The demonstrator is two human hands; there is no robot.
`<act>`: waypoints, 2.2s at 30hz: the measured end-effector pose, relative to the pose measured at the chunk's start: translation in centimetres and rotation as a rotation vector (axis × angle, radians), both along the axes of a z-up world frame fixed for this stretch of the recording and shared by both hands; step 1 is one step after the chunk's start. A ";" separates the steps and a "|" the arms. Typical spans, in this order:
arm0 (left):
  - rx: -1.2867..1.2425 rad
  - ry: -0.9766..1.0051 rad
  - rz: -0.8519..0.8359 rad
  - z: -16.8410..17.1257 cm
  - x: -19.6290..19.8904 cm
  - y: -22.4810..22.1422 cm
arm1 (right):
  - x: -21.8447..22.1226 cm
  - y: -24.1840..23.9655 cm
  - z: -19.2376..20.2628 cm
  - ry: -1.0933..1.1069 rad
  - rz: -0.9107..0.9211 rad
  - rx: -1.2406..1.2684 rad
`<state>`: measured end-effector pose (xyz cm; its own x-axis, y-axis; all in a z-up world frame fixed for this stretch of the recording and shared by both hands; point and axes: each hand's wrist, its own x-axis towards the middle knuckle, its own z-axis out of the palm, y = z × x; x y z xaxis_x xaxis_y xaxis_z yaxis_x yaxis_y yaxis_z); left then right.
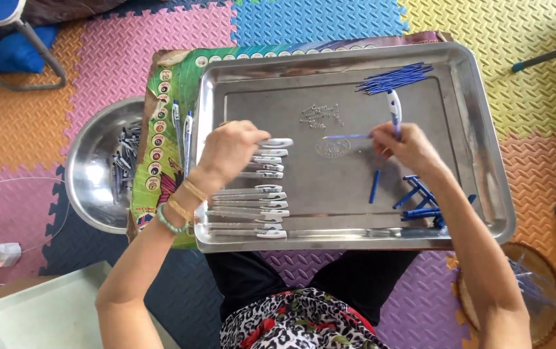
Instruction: The person assembles ballpoint pens by inserting blue ink cartridges into white pen barrels and attaching blue caps, then places the completed pens into a metal tray.
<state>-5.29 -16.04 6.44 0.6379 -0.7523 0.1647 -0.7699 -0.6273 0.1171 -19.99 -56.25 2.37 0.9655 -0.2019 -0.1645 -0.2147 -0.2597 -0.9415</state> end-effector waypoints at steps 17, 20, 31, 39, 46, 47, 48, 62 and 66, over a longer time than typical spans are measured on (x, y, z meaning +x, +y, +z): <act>-0.252 0.051 -0.019 -7.1 1.5 -4.8 | 4.7 -4.8 -2.3 -0.054 -0.027 -0.690; -0.211 0.069 -0.053 -5.8 2.3 -5.9 | 5.3 -8.2 -4.1 -0.055 -0.103 -0.746; -0.185 0.193 0.290 -8.8 3.9 7.4 | -5.1 6.6 2.1 -0.444 0.577 -0.780; -0.045 0.140 0.098 -10.2 -0.6 4.8 | -12.1 0.5 -1.4 0.033 0.350 -1.391; -0.305 -0.001 0.019 -7.7 1.6 6.6 | -13.2 -1.7 1.7 -0.157 0.202 -1.181; -0.339 -0.073 0.076 -7.3 2.2 7.2 | -13.1 -2.2 1.1 0.018 0.130 -1.147; -0.371 -0.142 0.137 -7.0 2.4 8.0 | -13.1 -2.7 0.6 0.193 0.061 -1.108; -0.366 -0.002 0.406 -12.8 9.4 15.5 | -16.9 -0.9 0.5 -0.112 0.076 -1.047; -0.334 0.001 0.383 -12.4 8.6 15.4 | -16.6 -0.3 0.5 -0.150 0.129 -1.040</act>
<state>3.28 -0.64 -5.91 0.8579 -0.3706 0.3558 -0.4917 -0.7929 0.3598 -36.57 -56.58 2.86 0.9857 -0.0692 0.1535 -0.0278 -0.9660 -0.2572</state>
